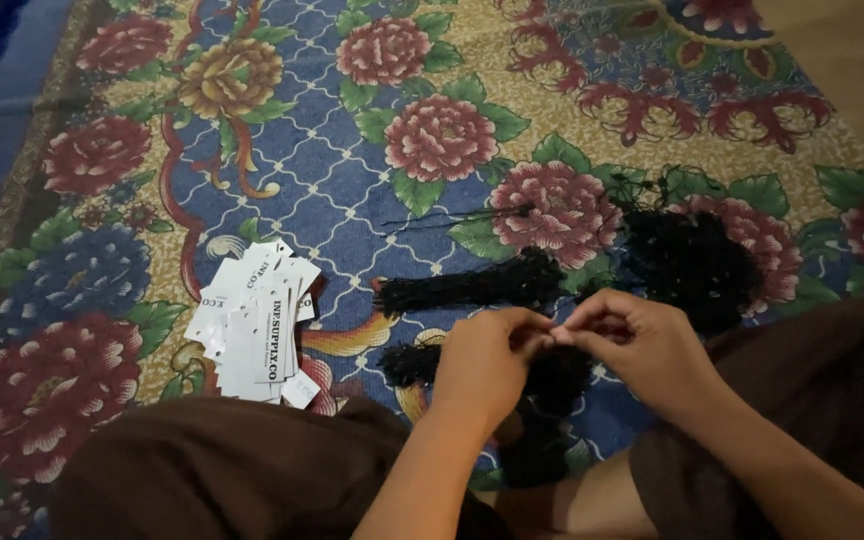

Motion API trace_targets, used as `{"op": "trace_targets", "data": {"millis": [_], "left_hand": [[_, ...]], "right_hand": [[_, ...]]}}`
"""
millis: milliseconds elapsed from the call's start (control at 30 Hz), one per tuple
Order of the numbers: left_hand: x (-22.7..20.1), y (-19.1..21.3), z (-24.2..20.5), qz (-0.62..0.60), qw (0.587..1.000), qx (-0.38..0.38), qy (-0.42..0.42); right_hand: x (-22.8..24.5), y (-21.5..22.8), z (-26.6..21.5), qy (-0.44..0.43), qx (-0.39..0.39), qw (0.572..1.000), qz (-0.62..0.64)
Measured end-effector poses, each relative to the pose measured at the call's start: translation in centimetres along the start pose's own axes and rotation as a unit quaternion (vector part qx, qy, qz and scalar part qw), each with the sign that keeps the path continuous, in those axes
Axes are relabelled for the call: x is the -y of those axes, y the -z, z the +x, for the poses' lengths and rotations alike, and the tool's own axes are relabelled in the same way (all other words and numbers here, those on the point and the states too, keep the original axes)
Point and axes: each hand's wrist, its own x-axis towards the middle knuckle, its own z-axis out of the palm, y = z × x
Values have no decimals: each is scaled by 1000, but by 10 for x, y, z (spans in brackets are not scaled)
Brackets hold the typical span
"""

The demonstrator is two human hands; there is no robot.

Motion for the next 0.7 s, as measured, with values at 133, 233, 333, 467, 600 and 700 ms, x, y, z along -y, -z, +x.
{"op": "trace_targets", "data": {"millis": [133, 233, 333, 467, 600, 700], "left_hand": [[4, 5, 3, -5, 1000, -9, -9], [7, 14, 13, 15, 1000, -5, -5], [11, 27, 20, -4, 999, -33, 4], [20, 50, 29, -51, 995, -82, -1], [37, 73, 46, -55, 987, -143, -38], [32, 94, 46, -90, 985, -141, 38]], "right_hand": [[-9, -3, 5, 9, 2, 999, -33], [-16, -8, 12, 17, 2, 996, -92], [-17, -12, 17, 13, -8, 996, -87], [-13, -4, 27, 47, -70, 993, -85], [1, 10, 37, -11, -112, 992, -51], [2, 15, 49, -43, -116, 987, -105]]}}
